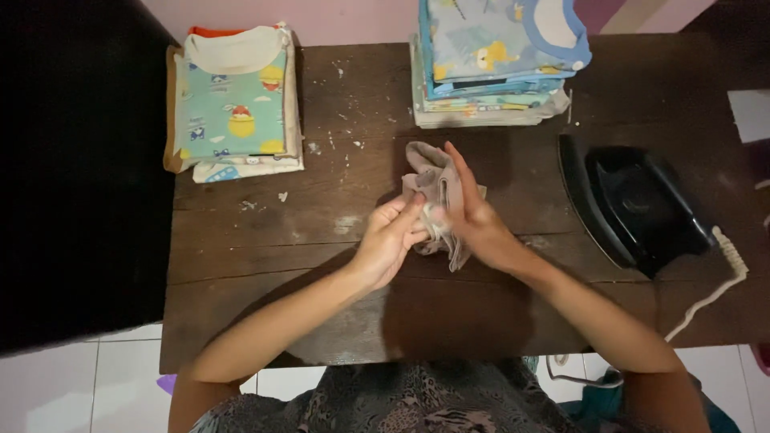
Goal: Ironing and folding multiple pieces of patterned clothing on a wooden table.
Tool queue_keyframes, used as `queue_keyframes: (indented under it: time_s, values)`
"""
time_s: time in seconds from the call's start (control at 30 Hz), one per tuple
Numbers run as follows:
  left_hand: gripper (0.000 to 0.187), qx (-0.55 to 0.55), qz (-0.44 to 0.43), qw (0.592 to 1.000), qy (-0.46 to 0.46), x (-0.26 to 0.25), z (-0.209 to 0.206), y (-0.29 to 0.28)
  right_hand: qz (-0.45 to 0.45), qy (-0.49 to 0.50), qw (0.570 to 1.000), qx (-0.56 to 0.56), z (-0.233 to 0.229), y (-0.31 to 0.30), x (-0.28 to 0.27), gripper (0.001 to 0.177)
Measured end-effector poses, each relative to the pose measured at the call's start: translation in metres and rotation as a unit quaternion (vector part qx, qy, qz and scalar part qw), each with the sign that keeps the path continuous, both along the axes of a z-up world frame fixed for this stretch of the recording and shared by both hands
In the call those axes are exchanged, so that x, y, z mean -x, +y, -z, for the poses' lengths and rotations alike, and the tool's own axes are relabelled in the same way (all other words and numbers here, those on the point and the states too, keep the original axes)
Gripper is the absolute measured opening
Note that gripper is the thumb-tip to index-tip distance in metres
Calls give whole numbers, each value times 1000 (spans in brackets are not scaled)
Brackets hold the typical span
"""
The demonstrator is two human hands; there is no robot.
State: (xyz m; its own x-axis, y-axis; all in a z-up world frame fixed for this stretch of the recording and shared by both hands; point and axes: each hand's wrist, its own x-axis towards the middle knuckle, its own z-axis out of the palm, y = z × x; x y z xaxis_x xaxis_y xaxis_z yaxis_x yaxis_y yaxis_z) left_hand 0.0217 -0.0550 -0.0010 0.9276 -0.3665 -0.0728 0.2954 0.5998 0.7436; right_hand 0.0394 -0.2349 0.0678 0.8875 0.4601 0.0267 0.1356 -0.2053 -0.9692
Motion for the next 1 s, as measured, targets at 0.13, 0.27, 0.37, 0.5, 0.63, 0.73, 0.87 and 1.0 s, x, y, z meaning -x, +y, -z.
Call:
queue_keyframes:
  time_s: [0.13, 0.27, 0.37, 0.5, 0.63, 0.73, 0.87, 1.0]
  values:
    - [33, 8, 20, 999, 26, -1, -15, -4, 4, 52, 995, -84, 51, -34, -11, 80]
    - [29, 24, 21, 998, 55, 0, -25, 0, 75, 191, 962, -181, 1, -34, -6, 84]
    - [26, 35, 18, 998, 53, 0, -38, 17, 146, 284, 898, -302, 2, -46, -14, 87]
    - [35, -11, -47, 993, 110, -3, -72, 44, 74, 293, 847, -437, 38, -86, -20, 85]
    - [39, -153, -69, 971, 169, -9, -41, 82, 36, 282, 924, -257, 67, -136, -13, 88]
    - [39, -213, -52, 968, 126, -14, 5, 104, 132, 328, 897, -267, 51, -138, -9, 84]
    - [34, -336, -66, 932, 116, -19, 28, 118, 186, 243, 940, -153, 48, -147, -6, 74]
    - [41, -441, -132, 888, 11, -18, -13, 118, 261, 72, 958, 98, 38, -155, -1, 79]
